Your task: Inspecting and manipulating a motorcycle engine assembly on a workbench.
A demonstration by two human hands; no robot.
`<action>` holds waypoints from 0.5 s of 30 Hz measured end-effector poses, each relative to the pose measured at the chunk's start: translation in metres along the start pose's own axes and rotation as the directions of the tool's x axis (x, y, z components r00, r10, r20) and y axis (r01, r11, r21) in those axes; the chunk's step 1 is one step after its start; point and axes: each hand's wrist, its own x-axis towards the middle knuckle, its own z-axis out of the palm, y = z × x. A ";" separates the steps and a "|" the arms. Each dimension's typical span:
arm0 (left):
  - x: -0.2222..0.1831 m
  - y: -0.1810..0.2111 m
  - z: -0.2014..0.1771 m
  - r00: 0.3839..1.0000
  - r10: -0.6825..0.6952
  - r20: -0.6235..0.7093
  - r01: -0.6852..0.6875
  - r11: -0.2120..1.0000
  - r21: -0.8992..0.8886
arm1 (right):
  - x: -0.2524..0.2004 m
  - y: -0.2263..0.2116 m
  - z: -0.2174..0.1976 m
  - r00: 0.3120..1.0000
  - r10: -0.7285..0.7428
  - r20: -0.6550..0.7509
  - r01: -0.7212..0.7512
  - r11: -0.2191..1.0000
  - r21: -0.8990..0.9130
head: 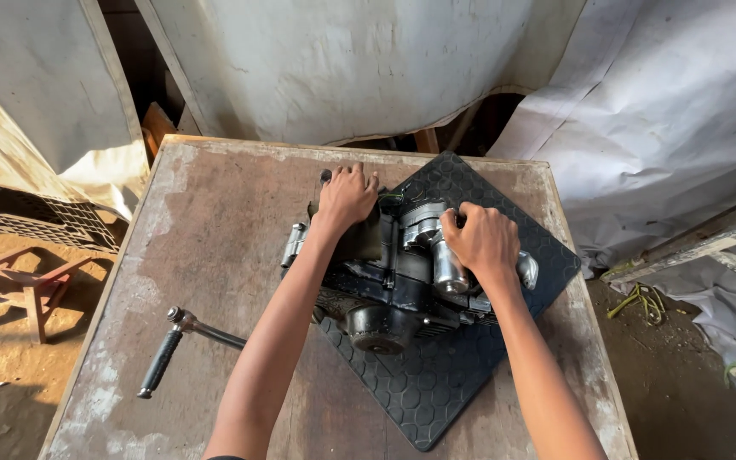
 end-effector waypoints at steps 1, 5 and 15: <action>-0.010 0.008 -0.012 1.000 0.002 -0.008 -0.002 1.000 0.003 | 0.001 0.001 0.002 1.000 -0.005 -0.007 0.005 1.000 0.003; -0.059 0.034 -0.047 0.981 0.085 -0.174 -0.077 0.996 0.048 | 0.002 0.003 0.003 1.000 -0.001 0.007 0.001 1.000 -0.020; -0.179 0.067 -0.086 0.991 0.126 -0.049 -0.118 0.985 0.127 | -0.008 0.004 0.001 0.998 -0.043 -0.044 0.044 0.999 0.019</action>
